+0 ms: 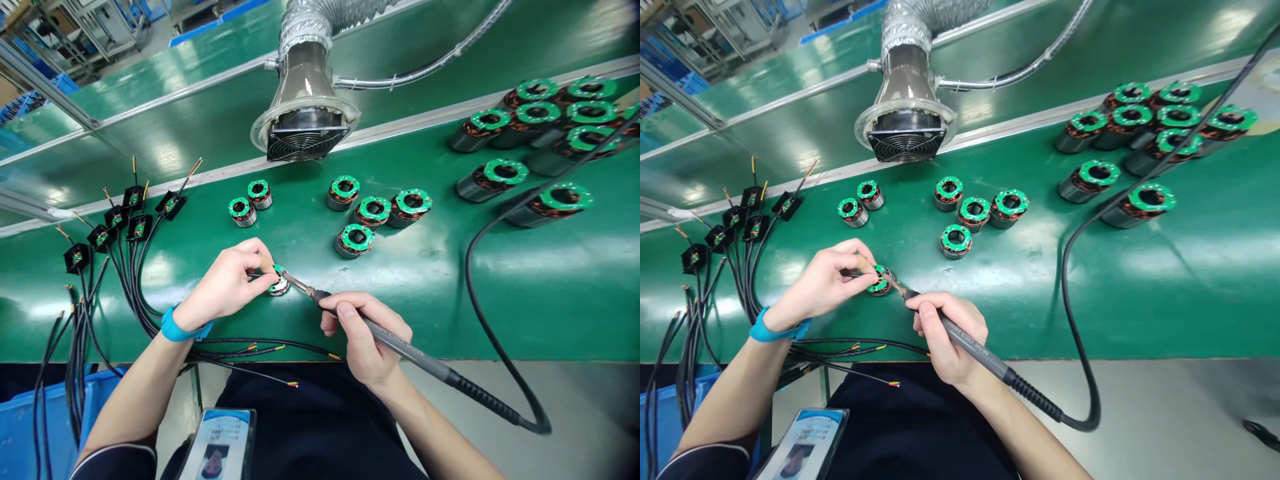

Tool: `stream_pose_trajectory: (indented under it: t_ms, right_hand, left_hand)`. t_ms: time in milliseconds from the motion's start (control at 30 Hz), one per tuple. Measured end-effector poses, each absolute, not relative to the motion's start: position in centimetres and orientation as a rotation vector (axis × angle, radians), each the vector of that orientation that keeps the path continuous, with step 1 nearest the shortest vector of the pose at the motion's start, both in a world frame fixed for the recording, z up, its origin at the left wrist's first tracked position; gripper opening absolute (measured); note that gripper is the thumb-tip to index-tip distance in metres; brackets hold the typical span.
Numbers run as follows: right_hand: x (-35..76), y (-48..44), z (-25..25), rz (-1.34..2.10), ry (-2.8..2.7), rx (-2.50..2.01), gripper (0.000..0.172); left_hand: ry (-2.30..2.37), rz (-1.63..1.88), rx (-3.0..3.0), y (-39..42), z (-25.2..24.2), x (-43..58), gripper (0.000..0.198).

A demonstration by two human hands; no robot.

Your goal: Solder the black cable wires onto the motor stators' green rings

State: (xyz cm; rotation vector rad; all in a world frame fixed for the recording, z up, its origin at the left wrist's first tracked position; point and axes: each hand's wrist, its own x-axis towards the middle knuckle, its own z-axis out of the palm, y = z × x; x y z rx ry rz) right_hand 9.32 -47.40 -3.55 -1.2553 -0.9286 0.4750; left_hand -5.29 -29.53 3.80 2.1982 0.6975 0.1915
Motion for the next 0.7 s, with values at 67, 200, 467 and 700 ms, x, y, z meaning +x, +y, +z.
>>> stream_pose_trajectory:
  t_ms: [67, 200, 467, 700]
  right_hand:
    - [9.3, -47.4, -3.5, 0.474, -0.92, -1.257, 0.022]
    - [9.1, -47.7, -4.0, 0.482, -0.884, -1.265, 0.022]
    - [9.0, -48.2, -4.7, 0.462, -0.817, -1.24, 0.023]
    - [8.6, -48.3, -4.5, 0.384, -0.785, -1.258, 0.021]
  left_hand:
    - [0.678, 0.167, 2.21, -29.3, 3.9, -5.2, 0.02]
    - [0.658, 0.126, 2.226, -29.0, 4.0, -5.1, 0.021]
    - [0.665, 0.095, 2.237, -28.9, 4.4, -4.9, 0.022]
    - [0.665, 0.105, 2.234, -28.9, 4.3, -5.0, 0.022]
